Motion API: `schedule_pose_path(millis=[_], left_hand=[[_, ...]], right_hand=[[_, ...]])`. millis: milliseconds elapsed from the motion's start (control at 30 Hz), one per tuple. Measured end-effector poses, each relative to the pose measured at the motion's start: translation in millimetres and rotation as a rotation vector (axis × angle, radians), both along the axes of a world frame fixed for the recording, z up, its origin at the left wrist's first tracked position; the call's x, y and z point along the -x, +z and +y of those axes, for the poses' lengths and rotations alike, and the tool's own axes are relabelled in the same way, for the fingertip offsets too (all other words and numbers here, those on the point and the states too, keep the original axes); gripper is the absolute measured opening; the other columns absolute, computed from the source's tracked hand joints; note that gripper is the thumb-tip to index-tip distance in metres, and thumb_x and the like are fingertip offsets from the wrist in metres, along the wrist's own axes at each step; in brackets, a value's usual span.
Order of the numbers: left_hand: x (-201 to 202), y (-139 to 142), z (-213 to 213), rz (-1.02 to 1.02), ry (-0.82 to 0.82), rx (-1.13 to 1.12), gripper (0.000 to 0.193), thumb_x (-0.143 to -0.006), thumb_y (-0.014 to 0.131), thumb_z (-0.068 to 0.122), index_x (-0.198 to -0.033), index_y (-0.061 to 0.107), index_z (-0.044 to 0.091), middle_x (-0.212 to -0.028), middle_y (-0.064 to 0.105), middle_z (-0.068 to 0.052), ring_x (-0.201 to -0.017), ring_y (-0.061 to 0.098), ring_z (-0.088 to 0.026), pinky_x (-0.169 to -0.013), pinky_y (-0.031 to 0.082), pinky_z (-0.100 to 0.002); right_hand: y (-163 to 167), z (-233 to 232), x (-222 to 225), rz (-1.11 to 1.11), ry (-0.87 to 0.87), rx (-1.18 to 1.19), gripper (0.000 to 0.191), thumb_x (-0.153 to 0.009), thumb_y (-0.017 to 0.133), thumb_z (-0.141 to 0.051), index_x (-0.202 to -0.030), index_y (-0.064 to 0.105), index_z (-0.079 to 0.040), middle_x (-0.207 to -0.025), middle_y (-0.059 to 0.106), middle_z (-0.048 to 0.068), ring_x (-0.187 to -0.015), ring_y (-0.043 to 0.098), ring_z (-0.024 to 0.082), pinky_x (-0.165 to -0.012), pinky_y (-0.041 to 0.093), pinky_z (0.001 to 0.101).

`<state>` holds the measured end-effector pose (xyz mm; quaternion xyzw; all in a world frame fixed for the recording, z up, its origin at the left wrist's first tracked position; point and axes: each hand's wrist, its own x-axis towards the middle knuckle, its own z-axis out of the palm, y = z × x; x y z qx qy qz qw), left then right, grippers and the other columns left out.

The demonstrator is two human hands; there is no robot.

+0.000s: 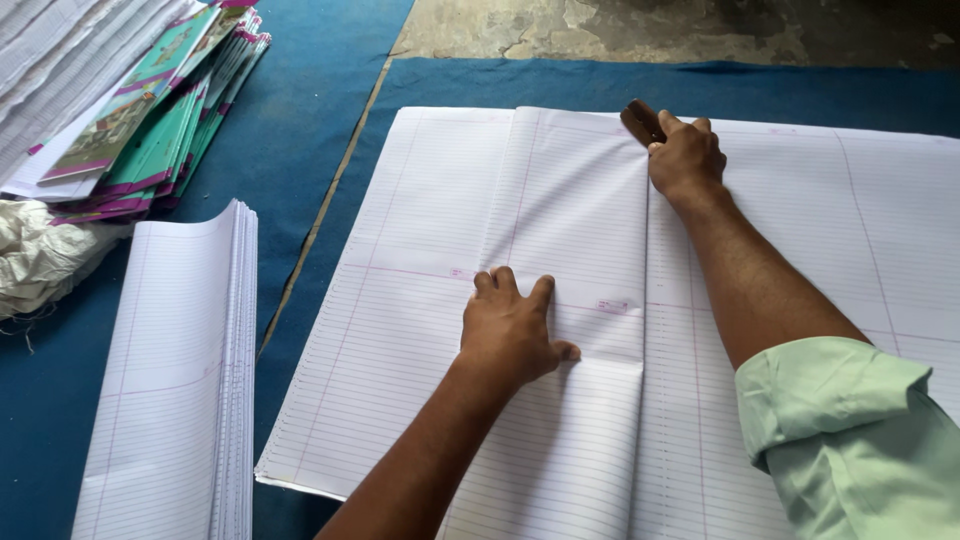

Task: The person folds a stack of lined paper sheets in half and presses the crease with a small wooden tool. They repeat this process for multiple sheets, stacking the folded sheets to the side.

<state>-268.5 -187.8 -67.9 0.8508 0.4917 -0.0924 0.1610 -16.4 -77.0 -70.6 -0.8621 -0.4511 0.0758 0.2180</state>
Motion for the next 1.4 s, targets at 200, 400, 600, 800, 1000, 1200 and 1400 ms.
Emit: schedule_pose_path(millis=[200,400,600,800,1000,1200,1400], left_hand=[[2.1,2.3,2.8,0.011,0.015,0.022,0.098,-0.077,0.077,0.065,-0.153,0.036,0.019,-0.148,0.034,-0.034,-0.143,0.027,-0.051,-0.107,0.047,-0.054],[4.9,5.3,4.9,0.043,-0.004,0.018,0.099,-0.076,0.076,0.068,-0.154,0.036,0.022,-0.148,0.033,-0.033,-0.142,0.026,-0.052,-0.102,0.051,-0.052],[4.9,4.3,12.6,0.046,0.028,0.05,0.1,-0.075,0.075,0.069,-0.155,0.037,0.023,-0.146,0.039,-0.03,-0.141,0.033,-0.047,-0.094,0.059,-0.047],[-3.8,-1.9,23.8,0.068,0.026,0.021,0.102,-0.072,0.076,0.073,-0.154,0.037,0.026,-0.15,0.035,-0.03,-0.142,0.03,-0.048,-0.093,0.059,-0.047],[-9.6,-8.4,36.4,0.081,0.013,0.015,0.103,-0.07,0.075,0.074,-0.154,0.039,0.027,-0.15,0.037,-0.03,-0.143,0.03,-0.049,-0.094,0.059,-0.049],[-11.9,-8.8,54.9,0.134,-0.032,0.12,0.123,-0.059,0.091,0.063,-0.159,0.026,0.032,-0.157,0.025,-0.03,-0.148,0.018,-0.052,-0.103,0.054,-0.052],[-14.7,-14.3,62.2,0.126,-0.002,0.162,0.129,-0.057,0.095,0.054,-0.16,0.021,0.035,-0.164,0.015,-0.026,-0.152,0.008,-0.048,-0.113,0.041,-0.059]], right_hand=[[-2.5,9.8,-1.9,0.045,-0.036,-0.007,0.053,-0.1,0.061,-0.022,-0.151,0.046,-0.02,-0.14,0.048,0.014,-0.125,0.057,0.029,-0.1,0.053,0.0394],[-5.6,10.2,-1.1,0.101,-0.05,0.013,0.053,-0.1,0.061,-0.021,-0.151,0.046,-0.023,-0.139,0.049,0.012,-0.124,0.057,0.026,-0.1,0.053,0.0375],[-9.1,2.4,0.5,0.118,0.006,0.022,0.051,-0.1,0.062,-0.023,-0.149,0.049,-0.027,-0.136,0.05,0.01,-0.123,0.055,0.025,-0.104,0.05,0.0399],[-15.9,-8.7,-2.9,0.172,0.095,0.027,0.05,-0.099,0.062,-0.023,-0.148,0.052,-0.029,-0.131,0.056,0.009,-0.121,0.059,0.024,-0.104,0.051,0.0404],[-18.3,-20.7,-0.2,0.137,0.131,0.075,0.049,-0.098,0.063,-0.025,-0.146,0.054,-0.03,-0.131,0.057,0.011,-0.122,0.059,0.026,-0.106,0.05,0.0421],[-26.2,-40.1,1.4,0.166,0.189,0.038,0.05,-0.097,0.064,-0.023,-0.146,0.053,-0.026,-0.13,0.057,0.009,-0.123,0.058,0.024,-0.107,0.049,0.0425],[-26.3,-52.1,7.7,0.205,0.195,0.087,0.05,-0.096,0.063,-0.022,-0.145,0.054,-0.028,-0.127,0.059,0.009,-0.122,0.059,0.023,-0.106,0.049,0.0427]])
